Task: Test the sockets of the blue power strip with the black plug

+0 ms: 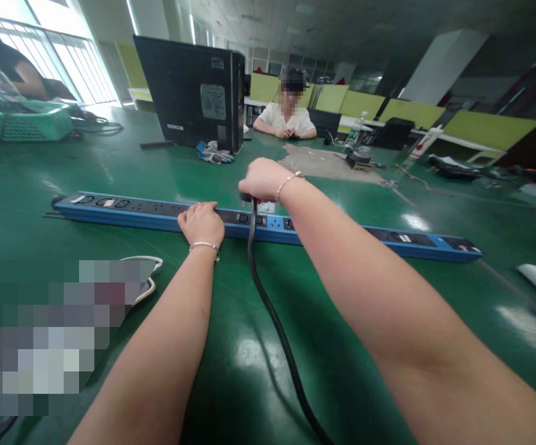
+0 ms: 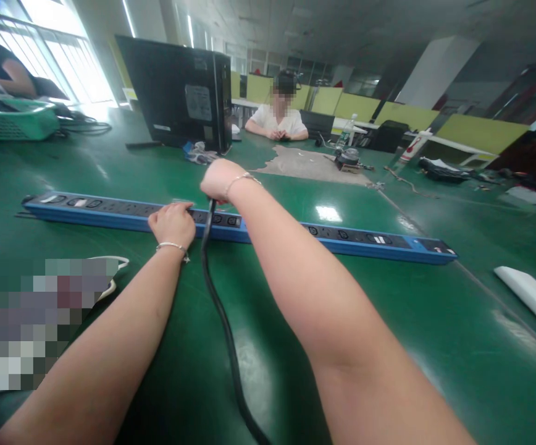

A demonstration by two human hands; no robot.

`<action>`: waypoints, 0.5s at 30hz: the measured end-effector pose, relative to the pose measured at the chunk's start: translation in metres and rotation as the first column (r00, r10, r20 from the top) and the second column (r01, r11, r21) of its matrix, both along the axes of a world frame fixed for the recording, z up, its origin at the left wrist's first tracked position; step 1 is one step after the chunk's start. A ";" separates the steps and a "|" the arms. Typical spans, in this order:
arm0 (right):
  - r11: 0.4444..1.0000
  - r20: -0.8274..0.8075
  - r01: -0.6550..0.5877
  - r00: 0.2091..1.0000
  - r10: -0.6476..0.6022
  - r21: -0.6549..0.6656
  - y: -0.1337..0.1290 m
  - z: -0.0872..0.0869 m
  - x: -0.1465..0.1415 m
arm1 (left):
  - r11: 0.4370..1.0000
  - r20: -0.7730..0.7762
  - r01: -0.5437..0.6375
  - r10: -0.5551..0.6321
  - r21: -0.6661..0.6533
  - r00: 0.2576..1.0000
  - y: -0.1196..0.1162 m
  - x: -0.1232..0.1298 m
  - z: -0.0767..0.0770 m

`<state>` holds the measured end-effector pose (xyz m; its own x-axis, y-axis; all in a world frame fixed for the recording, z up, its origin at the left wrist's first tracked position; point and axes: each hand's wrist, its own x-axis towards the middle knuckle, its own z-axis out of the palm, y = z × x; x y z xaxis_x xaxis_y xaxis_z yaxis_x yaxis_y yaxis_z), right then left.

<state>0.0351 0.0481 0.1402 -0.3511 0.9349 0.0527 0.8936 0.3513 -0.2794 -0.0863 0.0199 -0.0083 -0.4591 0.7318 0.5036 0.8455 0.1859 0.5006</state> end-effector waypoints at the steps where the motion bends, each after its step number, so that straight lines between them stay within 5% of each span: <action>1: 1.000 0.072 -0.017 0.997 0.018 -0.014 0.002 -0.005 0.015 | 1.000 0.004 0.000 -0.001 0.012 1.000 0.001 0.000 -0.001; 8: 0.990 0.054 0.139 0.989 -0.137 -0.036 0.016 -0.061 0.085 | 1.000 0.014 -0.019 0.019 0.023 1.000 0.004 -0.001 -0.003; 15: 0.989 0.046 0.145 0.988 -0.144 0.001 0.015 -0.067 0.078 | 1.000 -0.005 -0.021 0.021 0.003 1.000 0.004 -0.001 -0.003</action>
<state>0.1129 0.0630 0.0736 -0.2143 0.9760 0.0379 0.9468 0.2171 -0.2377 -0.0874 0.0237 -0.0117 -0.4720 0.7203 0.5083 0.8438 0.2021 0.4972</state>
